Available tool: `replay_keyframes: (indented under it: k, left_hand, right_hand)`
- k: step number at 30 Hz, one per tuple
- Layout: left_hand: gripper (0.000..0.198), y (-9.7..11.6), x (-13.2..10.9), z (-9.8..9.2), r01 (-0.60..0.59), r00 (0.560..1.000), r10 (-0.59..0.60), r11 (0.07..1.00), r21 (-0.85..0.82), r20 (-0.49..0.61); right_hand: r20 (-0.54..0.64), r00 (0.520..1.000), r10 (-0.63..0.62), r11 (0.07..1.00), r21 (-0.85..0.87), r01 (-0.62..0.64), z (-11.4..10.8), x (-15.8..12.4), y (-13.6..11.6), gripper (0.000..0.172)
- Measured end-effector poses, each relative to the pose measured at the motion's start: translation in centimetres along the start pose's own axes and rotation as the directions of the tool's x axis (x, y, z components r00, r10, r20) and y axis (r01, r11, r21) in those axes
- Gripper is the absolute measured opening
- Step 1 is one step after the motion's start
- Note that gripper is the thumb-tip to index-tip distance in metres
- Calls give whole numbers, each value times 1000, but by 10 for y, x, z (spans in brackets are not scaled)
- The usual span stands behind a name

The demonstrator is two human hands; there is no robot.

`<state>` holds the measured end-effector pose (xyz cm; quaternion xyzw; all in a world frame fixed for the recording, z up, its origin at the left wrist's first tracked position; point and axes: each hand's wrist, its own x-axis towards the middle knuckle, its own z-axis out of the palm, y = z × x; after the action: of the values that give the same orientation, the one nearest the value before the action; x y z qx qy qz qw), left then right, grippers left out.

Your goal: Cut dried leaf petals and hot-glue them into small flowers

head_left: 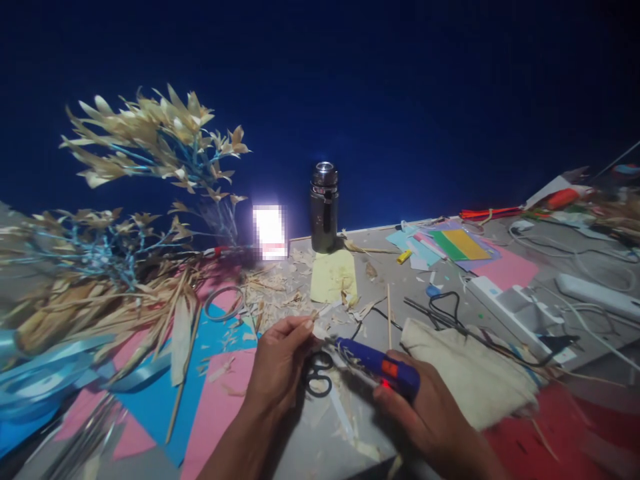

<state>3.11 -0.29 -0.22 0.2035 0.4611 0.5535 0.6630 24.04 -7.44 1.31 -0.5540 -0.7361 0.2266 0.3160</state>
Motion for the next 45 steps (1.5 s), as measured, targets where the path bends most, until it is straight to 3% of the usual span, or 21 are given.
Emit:
replay_keyframes:
  k: [11,16,21,24,28,32,36,40,45]
  left_hand:
    - [25,2,-2,2,-4,1000,4,1000,12,0]
    - [26,4,-2,2,-1,1000,1,1000,-11,-23]
    - [27,3,-1,4,15,1000,-14,1000,-27,21]
    - [27,8,-3,3,3,1000,-3,1000,-26,-19]
    - [28,25,-5,-4,-110,984,111,994,10,-139]
    - [28,37,-5,-9,-156,968,151,988,-9,-201]
    - [29,33,-5,-8,-90,984,77,993,-73,-163]
    - [29,26,-6,-5,-57,994,49,995,-81,-100]
    - [32,22,-7,1,-85,993,80,995,-57,-88]
  right_hand:
    - [-14,1000,18,1000,7,-18,0,0,2,40]
    - [31,999,32,999,-20,-32,0,-1,3,40]
    - [-26,1000,-16,998,59,18,1,-1,4,42]
    - [40,999,-7,1000,-21,8,2,0,5,37]
    - [52,999,-16,987,-156,24,-1,4,14,30]
    - [172,984,-44,961,-263,89,0,19,24,11]
    - [291,957,-12,926,-357,120,12,40,30,21]
    - [334,941,46,898,-426,107,26,52,33,24]
    - [363,931,40,915,-388,112,21,48,34,31]
